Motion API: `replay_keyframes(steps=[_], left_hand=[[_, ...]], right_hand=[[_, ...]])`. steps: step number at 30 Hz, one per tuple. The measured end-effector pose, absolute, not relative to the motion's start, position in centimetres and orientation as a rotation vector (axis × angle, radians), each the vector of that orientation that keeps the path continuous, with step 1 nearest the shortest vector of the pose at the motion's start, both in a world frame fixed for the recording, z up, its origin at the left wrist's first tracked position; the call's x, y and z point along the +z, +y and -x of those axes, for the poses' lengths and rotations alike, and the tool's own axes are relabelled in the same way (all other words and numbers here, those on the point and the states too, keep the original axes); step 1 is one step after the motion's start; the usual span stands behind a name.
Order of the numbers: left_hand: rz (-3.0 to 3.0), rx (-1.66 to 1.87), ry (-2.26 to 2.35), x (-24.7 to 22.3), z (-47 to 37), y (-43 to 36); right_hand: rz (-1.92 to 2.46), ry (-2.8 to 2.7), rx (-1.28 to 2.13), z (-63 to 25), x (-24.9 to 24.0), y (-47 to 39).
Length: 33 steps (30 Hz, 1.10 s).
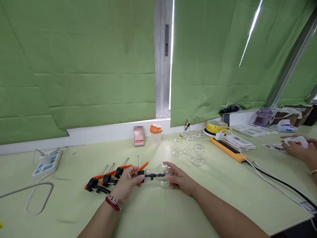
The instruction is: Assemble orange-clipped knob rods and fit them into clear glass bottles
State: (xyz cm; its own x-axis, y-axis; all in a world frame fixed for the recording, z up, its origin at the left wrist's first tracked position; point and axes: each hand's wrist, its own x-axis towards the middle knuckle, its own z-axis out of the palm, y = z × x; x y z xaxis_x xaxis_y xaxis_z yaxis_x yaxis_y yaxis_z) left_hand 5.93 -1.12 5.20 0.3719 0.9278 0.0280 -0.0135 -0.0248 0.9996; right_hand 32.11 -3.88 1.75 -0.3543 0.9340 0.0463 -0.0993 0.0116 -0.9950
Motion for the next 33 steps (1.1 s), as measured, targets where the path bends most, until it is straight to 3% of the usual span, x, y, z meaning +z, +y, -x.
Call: replay_keyframes(steps=[33], left_hand=[[-1.407, 0.98, 0.935, 6.3, -6.4, -1.8]], right_hand=[[0.926, -1.365, 1.544, -31.9, 2.3, -4.0]])
